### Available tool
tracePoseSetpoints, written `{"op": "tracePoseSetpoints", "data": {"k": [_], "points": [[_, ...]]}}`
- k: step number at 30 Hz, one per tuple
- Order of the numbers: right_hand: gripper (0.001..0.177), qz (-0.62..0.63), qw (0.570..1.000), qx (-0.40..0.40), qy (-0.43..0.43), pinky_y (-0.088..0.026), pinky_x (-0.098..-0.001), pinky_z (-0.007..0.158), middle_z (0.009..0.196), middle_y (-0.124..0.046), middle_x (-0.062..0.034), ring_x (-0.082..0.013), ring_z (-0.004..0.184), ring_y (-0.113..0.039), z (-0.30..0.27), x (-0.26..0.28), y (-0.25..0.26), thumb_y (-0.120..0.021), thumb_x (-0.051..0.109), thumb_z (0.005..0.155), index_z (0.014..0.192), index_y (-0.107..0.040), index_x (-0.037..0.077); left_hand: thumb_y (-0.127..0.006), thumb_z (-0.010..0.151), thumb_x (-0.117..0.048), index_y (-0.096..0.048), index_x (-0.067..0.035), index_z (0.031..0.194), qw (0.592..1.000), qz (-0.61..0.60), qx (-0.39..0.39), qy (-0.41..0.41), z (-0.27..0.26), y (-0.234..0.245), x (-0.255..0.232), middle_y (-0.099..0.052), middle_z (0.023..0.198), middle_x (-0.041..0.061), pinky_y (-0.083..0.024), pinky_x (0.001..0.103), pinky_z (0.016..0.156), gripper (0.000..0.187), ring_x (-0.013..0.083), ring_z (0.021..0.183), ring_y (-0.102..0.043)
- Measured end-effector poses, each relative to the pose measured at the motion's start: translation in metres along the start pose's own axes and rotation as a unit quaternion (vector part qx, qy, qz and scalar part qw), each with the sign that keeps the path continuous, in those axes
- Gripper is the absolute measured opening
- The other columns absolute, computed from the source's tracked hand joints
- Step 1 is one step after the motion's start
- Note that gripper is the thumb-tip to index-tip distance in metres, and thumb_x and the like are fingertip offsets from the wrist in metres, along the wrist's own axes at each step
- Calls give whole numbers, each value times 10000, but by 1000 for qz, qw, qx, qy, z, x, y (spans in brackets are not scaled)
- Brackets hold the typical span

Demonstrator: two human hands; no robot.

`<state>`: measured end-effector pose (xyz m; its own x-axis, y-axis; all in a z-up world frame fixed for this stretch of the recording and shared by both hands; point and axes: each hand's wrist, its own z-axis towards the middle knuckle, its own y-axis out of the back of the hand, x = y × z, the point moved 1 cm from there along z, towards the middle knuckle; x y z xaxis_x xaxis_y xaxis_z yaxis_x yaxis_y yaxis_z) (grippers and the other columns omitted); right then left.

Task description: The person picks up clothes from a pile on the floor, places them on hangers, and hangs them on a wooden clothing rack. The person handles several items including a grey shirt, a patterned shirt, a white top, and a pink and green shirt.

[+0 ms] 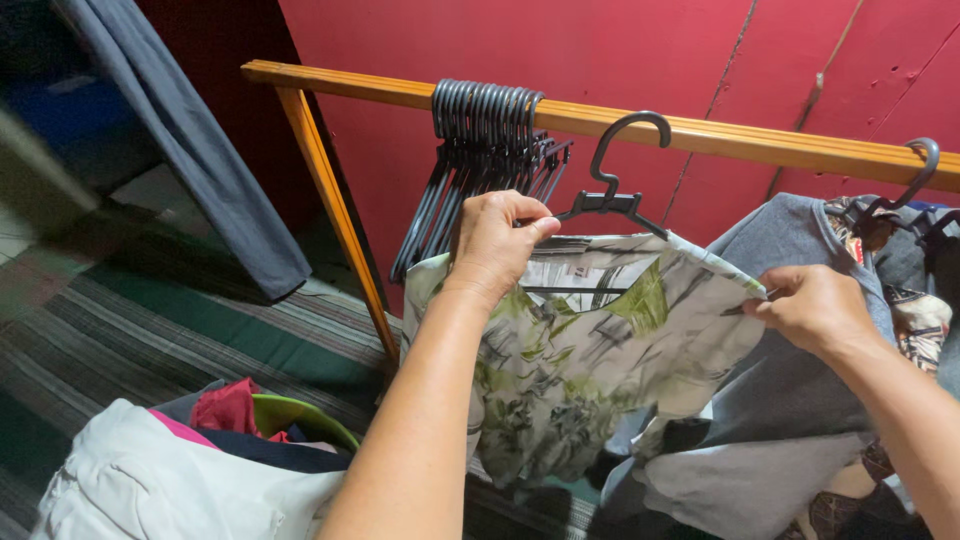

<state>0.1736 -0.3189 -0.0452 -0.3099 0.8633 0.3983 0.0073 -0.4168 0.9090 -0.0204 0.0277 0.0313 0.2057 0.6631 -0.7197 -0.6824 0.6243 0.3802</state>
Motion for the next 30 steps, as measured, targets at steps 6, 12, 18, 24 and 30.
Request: {"op": "tracePoseSetpoints", "data": {"k": [6, 12, 18, 24, 30], "points": [[342, 218, 973, 77, -27, -544, -364, 777, 950, -756, -103, -183, 827, -676, -16, 34, 6, -811, 233, 849, 1110, -770, 15, -839, 750, -249, -805, -81, 788, 986, 16, 44, 160, 0, -34, -20, -768, 780, 148, -574, 356, 749, 175, 249, 735, -757], [386, 441, 878, 162, -89, -534, -289, 724, 942, -763, -49, -123, 800, -674, -47, 111, 43, -626, 381, 936, 1104, -719, 45, -686, 840, -76, -802, -24, 826, 946, -42, 109, 301, 1, -105, -57, -748, 928, 252, -581, 433, 835, 127, 373, 927, -753], [357, 363, 929, 46, -45, -521, -264, 703, 937, -712, -22, -92, 805, -633, -33, 112, 51, -721, 349, 925, 1052, -711, 16, -662, 842, -99, -749, 10, 863, 893, -259, 145, 337, -12, -153, -94, -771, 926, 199, -634, 417, 741, 141, 305, 875, -809], [305, 274, 958, -71, -38, -469, -315, 572, 716, -657, -42, -100, 619, -558, -3, 64, 55, -728, 291, 952, 831, -729, 11, -812, 774, -218, -807, -80, 922, 937, -186, 172, 243, -14, -184, -107, -771, 920, 195, -575, 418, 771, 202, 310, 855, -768], [368, 70, 992, -70, -77, -534, -388, 627, 657, -717, -117, -192, 588, -664, 29, 27, 54, -725, 297, 937, 742, -756, -13, -828, 692, -168, -820, -139, 963, 911, -164, 275, 260, -32, -215, -101, -786, 1005, 153, -575, 396, 850, 273, 295, 946, -763]]}}
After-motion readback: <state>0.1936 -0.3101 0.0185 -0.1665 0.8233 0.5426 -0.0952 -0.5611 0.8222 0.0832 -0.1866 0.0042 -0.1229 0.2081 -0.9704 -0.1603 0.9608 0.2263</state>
